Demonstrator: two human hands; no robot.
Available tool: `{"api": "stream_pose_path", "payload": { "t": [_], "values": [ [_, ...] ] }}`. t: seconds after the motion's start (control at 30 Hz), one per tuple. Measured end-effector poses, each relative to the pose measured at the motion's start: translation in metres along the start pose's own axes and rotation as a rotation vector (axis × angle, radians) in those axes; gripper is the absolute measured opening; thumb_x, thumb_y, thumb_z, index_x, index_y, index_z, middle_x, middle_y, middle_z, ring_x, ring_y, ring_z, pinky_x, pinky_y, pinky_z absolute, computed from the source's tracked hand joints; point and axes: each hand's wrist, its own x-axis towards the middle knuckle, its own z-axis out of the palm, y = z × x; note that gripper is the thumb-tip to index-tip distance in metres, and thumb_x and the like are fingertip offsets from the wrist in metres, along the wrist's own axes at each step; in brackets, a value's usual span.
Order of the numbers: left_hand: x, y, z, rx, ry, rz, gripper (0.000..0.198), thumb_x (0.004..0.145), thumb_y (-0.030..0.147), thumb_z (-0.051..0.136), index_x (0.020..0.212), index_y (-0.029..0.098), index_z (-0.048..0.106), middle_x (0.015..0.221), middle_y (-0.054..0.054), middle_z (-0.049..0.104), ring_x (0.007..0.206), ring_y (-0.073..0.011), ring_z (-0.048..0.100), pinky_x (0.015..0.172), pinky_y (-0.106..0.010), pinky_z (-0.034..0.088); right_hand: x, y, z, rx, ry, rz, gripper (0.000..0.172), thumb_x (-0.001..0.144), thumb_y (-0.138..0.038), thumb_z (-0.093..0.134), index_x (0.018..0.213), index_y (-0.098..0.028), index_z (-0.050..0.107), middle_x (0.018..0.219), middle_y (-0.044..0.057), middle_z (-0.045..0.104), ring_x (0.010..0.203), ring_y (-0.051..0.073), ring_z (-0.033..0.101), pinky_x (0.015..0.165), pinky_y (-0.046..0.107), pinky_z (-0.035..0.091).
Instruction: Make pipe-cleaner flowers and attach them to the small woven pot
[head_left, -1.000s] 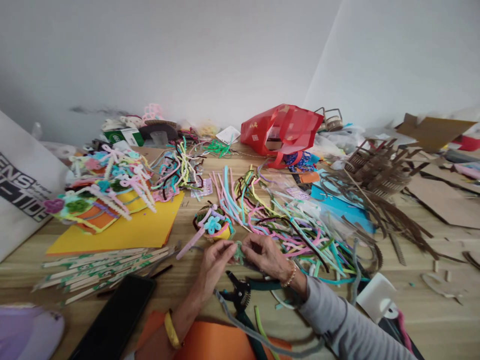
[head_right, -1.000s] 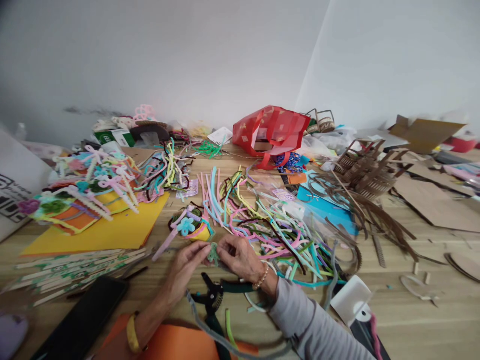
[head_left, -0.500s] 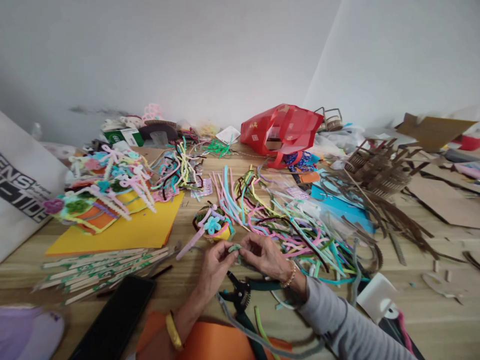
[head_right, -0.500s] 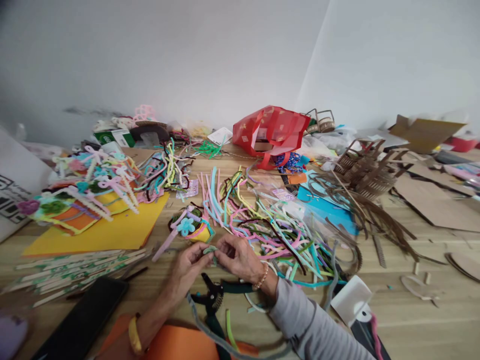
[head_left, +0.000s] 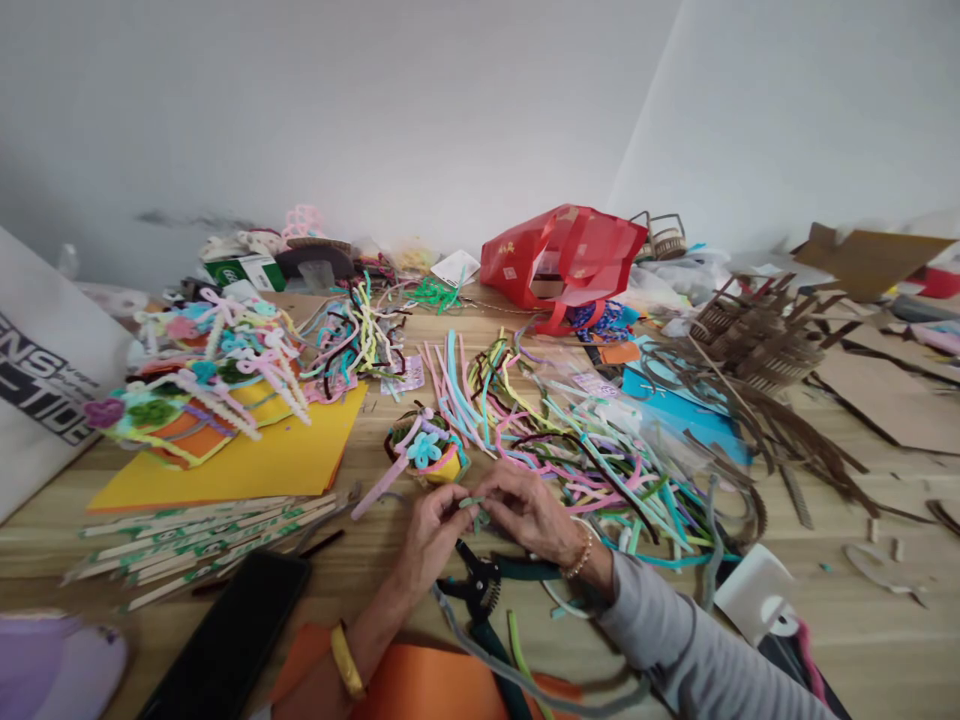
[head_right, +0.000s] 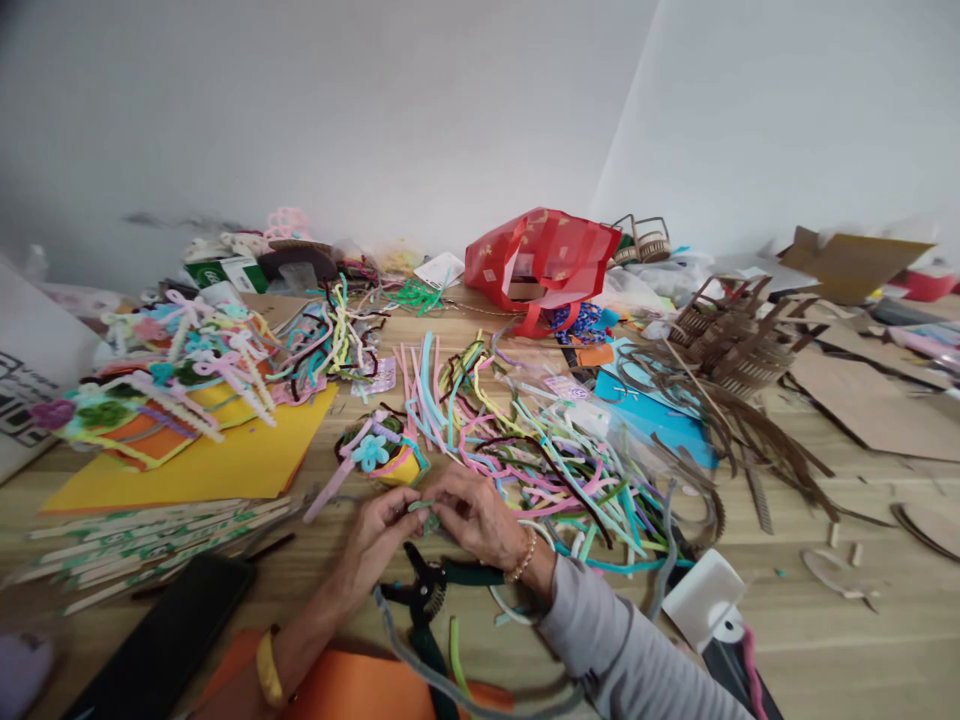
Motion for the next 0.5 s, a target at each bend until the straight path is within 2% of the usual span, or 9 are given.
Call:
{"api": "stream_pose_path", "payload": {
  "t": [0.33, 0.43, 0.5],
  "values": [
    [-0.0021, 0.0097, -0.001, -0.068, -0.066, -0.052, 0.015, 0.068, 0.031, 0.064, 0.065, 0.017, 0.06, 0.059, 0.003, 0.053, 0.059, -0.0131, 0.049, 0.056, -0.023, 0.039, 0.0016, -0.0043, -0.0025, 0.042, -0.026, -0.045, 0.021, 0.095, -0.031, 0.047, 0.086, -0.019, 0.062, 0.083, 0.006, 0.061, 0.08, 0.018, 0.057, 0.075, 0.03, 0.045],
    [-0.0013, 0.009, -0.0011, -0.072, -0.042, -0.051, 0.016, 0.069, 0.032, 0.064, 0.066, 0.016, 0.06, 0.06, 0.002, 0.055, 0.058, -0.0133, 0.05, 0.057, -0.023, 0.04, 0.0006, -0.0049, -0.002, 0.026, -0.008, 0.004, 0.018, 0.093, -0.032, 0.051, 0.091, -0.019, 0.062, 0.084, 0.005, 0.062, 0.079, 0.017, 0.056, 0.073, 0.028, 0.046],
    [-0.0009, 0.009, -0.0011, -0.081, -0.011, -0.046, 0.016, 0.069, 0.032, 0.064, 0.07, 0.016, 0.062, 0.061, 0.002, 0.057, 0.059, -0.0135, 0.052, 0.057, -0.023, 0.041, -0.0008, -0.003, -0.0009, 0.028, 0.001, 0.085, 0.018, 0.09, -0.034, 0.055, 0.095, -0.018, 0.06, 0.082, 0.003, 0.061, 0.072, 0.015, 0.055, 0.065, 0.025, 0.045]
  ]
}}
